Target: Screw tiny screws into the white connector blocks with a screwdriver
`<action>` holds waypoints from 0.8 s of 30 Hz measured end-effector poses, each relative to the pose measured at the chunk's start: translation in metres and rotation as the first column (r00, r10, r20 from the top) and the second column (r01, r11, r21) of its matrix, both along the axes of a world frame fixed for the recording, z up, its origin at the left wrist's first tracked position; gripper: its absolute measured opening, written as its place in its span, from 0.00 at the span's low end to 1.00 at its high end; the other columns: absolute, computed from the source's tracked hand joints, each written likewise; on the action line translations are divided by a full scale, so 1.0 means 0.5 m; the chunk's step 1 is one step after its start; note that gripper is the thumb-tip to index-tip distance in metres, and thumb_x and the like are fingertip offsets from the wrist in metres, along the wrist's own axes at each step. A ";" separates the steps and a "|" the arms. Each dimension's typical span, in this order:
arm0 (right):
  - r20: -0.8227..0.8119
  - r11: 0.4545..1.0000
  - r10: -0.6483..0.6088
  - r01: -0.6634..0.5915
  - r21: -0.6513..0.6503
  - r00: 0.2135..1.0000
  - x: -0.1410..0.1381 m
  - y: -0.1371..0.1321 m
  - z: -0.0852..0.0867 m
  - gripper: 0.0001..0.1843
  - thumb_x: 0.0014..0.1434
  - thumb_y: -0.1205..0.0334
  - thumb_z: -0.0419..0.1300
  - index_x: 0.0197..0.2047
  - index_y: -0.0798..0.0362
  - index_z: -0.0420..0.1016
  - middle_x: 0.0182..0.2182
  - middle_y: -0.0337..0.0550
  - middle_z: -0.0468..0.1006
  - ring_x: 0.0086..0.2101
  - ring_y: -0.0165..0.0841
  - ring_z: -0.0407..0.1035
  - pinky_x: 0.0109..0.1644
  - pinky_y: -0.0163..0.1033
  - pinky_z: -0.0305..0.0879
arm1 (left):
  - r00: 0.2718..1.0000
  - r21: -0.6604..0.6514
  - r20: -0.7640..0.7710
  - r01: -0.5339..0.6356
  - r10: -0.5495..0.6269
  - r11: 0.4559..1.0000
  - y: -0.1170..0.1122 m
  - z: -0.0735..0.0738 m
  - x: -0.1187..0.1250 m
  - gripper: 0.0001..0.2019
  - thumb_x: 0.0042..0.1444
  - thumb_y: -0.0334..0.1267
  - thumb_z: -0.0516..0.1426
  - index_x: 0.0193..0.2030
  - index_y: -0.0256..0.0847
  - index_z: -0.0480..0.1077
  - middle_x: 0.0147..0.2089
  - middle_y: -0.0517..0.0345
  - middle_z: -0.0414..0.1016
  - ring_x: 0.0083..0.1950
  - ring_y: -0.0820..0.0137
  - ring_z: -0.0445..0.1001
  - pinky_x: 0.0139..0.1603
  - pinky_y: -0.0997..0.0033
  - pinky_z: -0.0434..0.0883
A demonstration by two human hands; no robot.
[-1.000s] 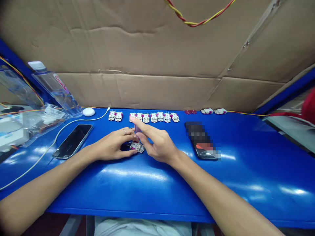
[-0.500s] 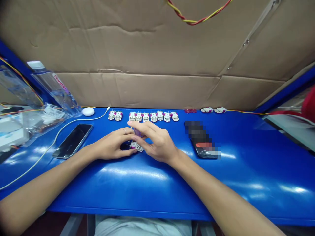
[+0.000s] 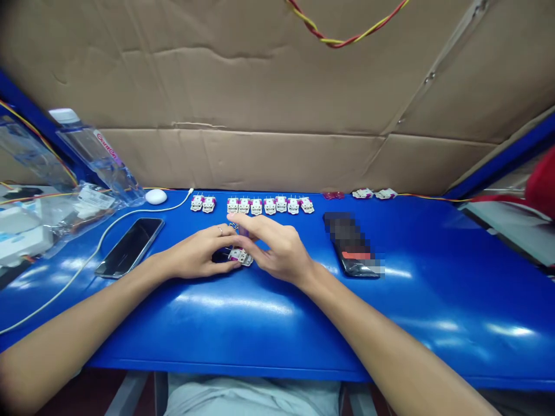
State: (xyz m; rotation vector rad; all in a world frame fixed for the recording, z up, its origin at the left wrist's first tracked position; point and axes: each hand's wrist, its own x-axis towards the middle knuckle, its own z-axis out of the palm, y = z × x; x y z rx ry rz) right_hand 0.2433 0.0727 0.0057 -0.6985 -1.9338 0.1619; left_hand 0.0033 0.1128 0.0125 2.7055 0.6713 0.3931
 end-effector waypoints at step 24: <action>0.047 0.988 -0.037 0.029 0.153 0.998 0.001 0.001 0.005 0.25 0.73 0.67 0.64 0.71 0.45 0.74 0.51 0.44 0.90 0.38 0.33 0.86 0.45 0.37 0.87 | 0.997 0.163 -0.050 0.071 -0.064 0.984 0.011 -0.015 -0.004 0.18 0.74 0.50 0.59 0.59 0.38 0.78 0.57 0.42 0.81 0.55 0.54 0.80 0.58 0.56 0.76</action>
